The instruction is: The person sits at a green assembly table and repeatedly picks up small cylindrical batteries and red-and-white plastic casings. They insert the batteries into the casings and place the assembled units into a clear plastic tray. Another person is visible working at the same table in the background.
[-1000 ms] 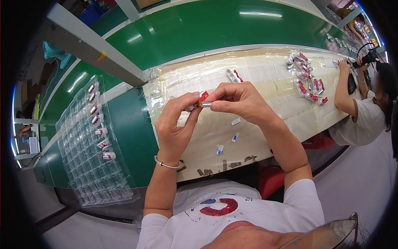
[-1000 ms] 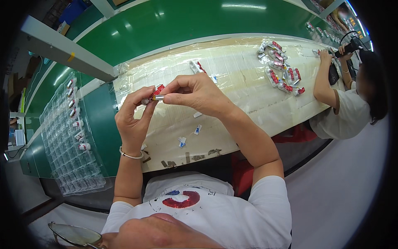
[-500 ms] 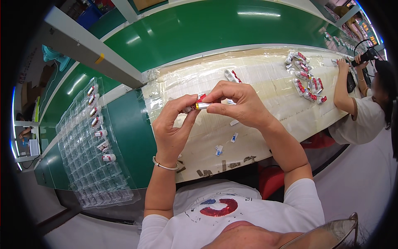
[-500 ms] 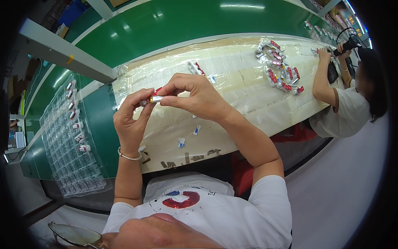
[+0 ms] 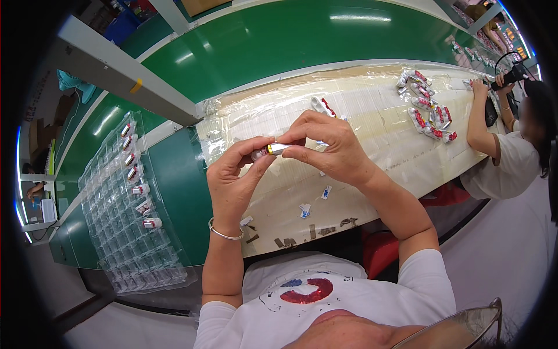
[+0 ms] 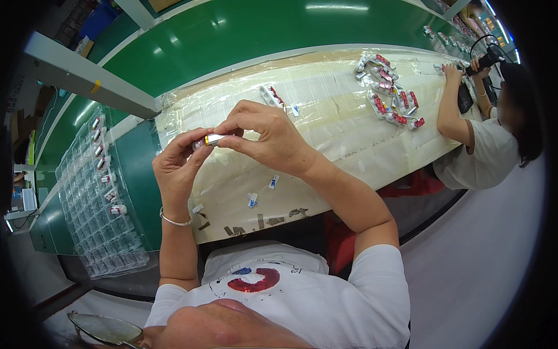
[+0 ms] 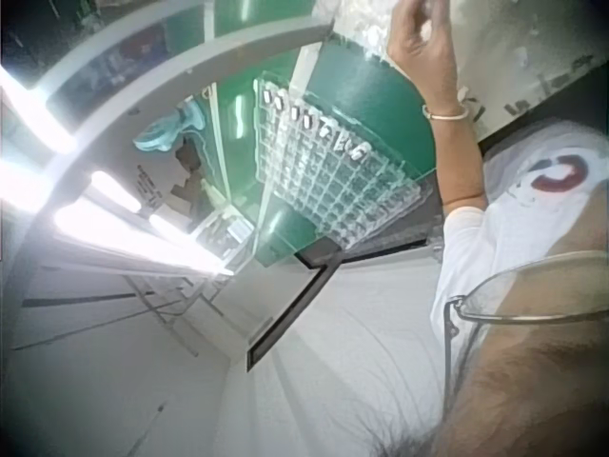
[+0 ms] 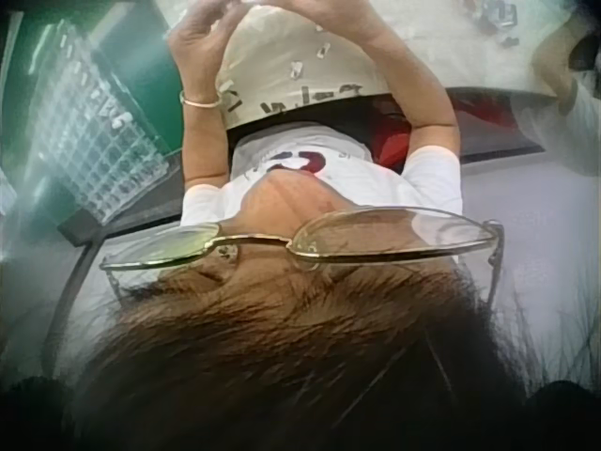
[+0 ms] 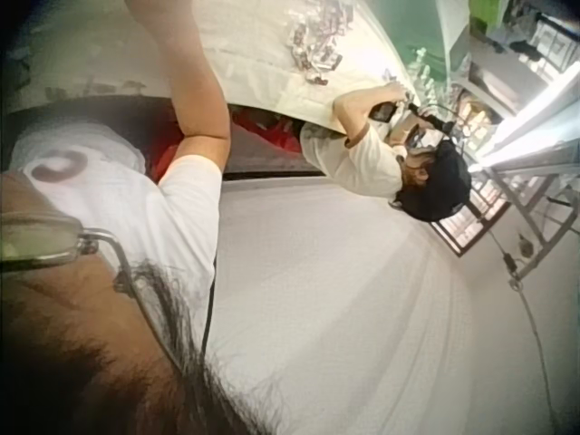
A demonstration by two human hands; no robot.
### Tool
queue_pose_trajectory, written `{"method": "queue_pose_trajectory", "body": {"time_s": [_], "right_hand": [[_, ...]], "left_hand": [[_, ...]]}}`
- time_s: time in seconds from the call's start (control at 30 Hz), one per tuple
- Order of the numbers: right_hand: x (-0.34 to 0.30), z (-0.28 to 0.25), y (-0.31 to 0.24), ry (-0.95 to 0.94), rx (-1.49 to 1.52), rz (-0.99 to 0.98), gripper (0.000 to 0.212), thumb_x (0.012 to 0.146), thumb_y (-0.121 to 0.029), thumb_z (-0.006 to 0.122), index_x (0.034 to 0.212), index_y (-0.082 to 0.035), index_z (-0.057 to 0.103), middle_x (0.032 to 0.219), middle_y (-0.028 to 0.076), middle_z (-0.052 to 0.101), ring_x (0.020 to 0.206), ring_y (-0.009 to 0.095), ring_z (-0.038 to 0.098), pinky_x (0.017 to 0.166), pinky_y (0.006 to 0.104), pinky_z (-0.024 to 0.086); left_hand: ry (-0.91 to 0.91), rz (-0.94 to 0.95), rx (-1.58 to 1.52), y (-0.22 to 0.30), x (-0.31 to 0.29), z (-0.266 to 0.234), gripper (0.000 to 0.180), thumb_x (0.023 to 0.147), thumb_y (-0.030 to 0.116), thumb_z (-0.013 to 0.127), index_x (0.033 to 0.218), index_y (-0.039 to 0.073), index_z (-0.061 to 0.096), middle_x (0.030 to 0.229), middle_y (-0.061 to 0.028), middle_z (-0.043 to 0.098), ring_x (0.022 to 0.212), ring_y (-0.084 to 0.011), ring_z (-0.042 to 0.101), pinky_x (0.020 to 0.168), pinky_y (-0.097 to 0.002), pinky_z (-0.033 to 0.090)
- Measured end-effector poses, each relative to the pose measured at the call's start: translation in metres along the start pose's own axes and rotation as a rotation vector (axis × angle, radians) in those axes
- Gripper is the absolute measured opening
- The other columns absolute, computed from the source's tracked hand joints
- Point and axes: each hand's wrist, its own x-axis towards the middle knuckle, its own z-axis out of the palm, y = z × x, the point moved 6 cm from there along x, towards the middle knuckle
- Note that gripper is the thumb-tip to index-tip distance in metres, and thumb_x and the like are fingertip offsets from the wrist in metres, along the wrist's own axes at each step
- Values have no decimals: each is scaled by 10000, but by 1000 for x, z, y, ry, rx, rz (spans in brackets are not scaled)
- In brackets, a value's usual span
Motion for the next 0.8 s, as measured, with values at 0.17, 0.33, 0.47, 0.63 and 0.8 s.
{"method": "queue_pose_trajectory", "body": {"time_s": [0.17, 0.33, 0.47, 0.63, 0.8], "right_hand": [[-1, 2, 1, 29, 5, -7, 219, 820, -59, 783, 1038, -47, 761, 917, 67, 666, 847, 151, 635, 721, 260, 502], [-2, 2, 0, 61, 2, -16, 223, 814, -61, 787, 1035, -52, 762, 929, 66, 662, 843, 150, 631, 721, 261, 501], [-1, 1, -1, 24, -13, -39, 216, 808, -59, 790, 1022, -53, 762, 913, 62, 662, 831, 150, 627, 716, 264, 501], [0, -1, 8, -32, 93, 64, 179, 812, -84, 792, 982, -43, 757, 881, 45, 663, 822, 142, 623, 719, 265, 492], [-1, -1, 15, -51, 147, 213, 163, 822, -116, 793, 955, -33, 749, 875, 34, 658, 829, 129, 615, 733, 260, 488]], "left_hand": [[8, -29, -89, -3, 0, 0, 257, 842, -25, 749, 1096, 0, 721, 1037, -69, 718, 865, -94, 655, 761, -218, 536], [17, -21, -95, -2, -1, 2, 278, 833, -23, 765, 1104, -25, 704, 1053, -78, 706, 879, -104, 654, 787, -225, 541], [20, -82, -159, -8, -2, 0, 287, 822, -31, 775, 1097, -45, 693, 1045, -96, 704, 897, -121, 661, 807, -229, 552], [11, -184, -226, -13, -2, 0, 281, 821, -38, 773, 1087, -57, 686, 1024, -105, 707, 914, -131, 668, 799, -226, 564], [5, -164, -205, -18, -3, 1, 287, 821, -20, 777, 1089, -44, 675, 1019, -92, 702, 924, -129, 665, 820, -239, 556]]}}
